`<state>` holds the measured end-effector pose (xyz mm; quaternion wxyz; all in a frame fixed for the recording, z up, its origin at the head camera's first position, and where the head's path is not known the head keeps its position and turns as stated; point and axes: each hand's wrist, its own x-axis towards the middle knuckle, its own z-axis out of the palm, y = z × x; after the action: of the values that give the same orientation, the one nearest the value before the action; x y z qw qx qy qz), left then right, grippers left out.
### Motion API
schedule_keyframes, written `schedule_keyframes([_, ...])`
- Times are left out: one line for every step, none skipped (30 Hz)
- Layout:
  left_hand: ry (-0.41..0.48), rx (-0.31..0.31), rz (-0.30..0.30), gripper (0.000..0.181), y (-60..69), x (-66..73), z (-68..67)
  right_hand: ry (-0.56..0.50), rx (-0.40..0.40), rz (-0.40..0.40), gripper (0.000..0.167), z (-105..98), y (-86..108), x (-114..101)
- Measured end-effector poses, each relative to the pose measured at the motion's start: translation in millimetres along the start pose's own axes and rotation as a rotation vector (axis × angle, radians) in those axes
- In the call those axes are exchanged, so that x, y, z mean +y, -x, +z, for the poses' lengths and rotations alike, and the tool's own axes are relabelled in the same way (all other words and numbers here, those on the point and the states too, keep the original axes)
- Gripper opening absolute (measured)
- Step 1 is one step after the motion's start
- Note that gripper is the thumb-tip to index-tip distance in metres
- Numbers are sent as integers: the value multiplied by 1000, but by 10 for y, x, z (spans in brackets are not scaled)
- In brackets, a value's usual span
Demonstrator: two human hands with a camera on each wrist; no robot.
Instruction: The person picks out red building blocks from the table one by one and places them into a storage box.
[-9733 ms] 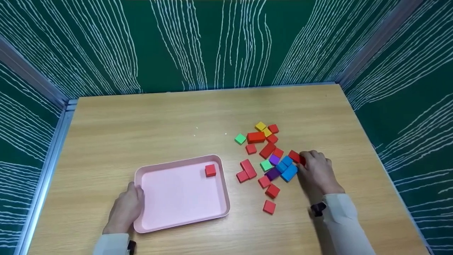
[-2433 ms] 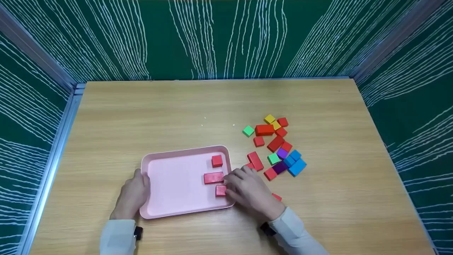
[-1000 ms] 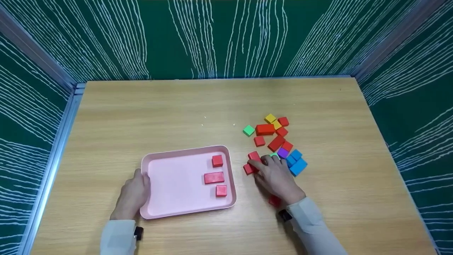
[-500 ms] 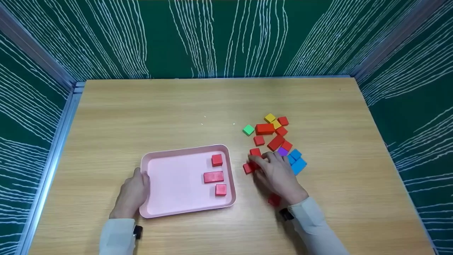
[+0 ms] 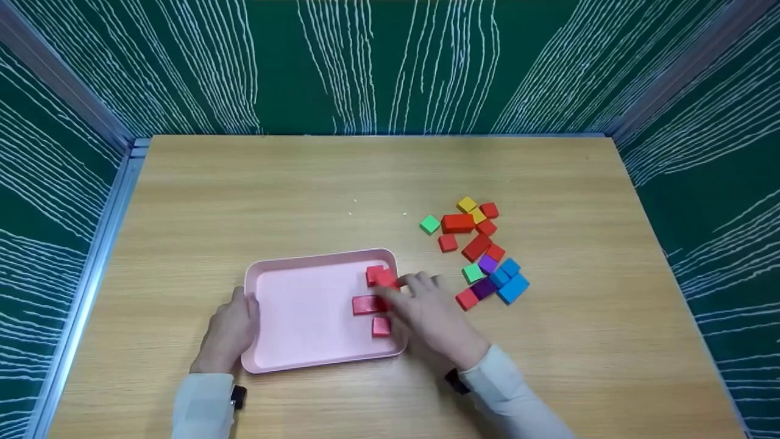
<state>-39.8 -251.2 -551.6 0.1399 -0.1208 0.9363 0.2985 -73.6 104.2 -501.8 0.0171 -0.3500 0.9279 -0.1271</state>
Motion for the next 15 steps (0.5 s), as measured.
schedule_keyframes([0, 1, 1, 44, -1, -2, 1, 2, -6, -24, 61, 18, -19, -59])
schedule_keyframes([-1, 4, 1, 44, -1, -3, 3, 5, -12, -46, 59, 39, -38, -117])
schedule_keyframes([1, 6, 1, 44, -2, -5, 6, 15, -19, -66, 56, 60, -53, -170])
schedule_keyframes([5, 7, 1, 44, -3, -5, 10, 18, -27, -85, 54, 83, -67, -219])
schedule_keyframes([6, 11, 2, 44, -4, -6, 13, 14, -37, -97, 52, 105, -79, -264])
schedule_keyframes([6, 15, 4, 44, -5, -5, 16, 16, -45, -110, 51, 126, -91, -304])
schedule_keyframes([7, 18, 6, 44, -6, -3, 19, 19, -50, -123, 49, 148, -98, -339])
schedule_keyframes([9, 19, 7, 43, -6, -2, 20, 24, -54, -132, 48, 168, -103, -368])
schedule_keyframes([13, 18, 5, 43, -5, 0, 19, 31, -59, -142, 47, 186, -104, -390])
schedule_keyframes([14, 14, 4, 43, -4, 2, 16, 33, -59, -153, 45, 203, -105, -409])
schedule_keyframes([11, 12, 4, 44, -2, 3, 12, 36, -59, -163, 43, 218, -104, -424])
schedule_keyframes([11, 10, 4, 44, 1, 4, 7, 39, -63, -170, 41, 230, -102, -436])
schedule_keyframes([12, 7, 2, 44, 3, 5, 1, 40, -73, -175, 40, 243, -101, -447])
schedule_keyframes([12, 4, -1, 45, 6, 6, -4, 43, -82, -179, 40, 256, -100, -456])
schedule_keyframes([11, 3, -2, 46, 7, 5, -9, 45, -91, -185, 40, 274, -100, -461])
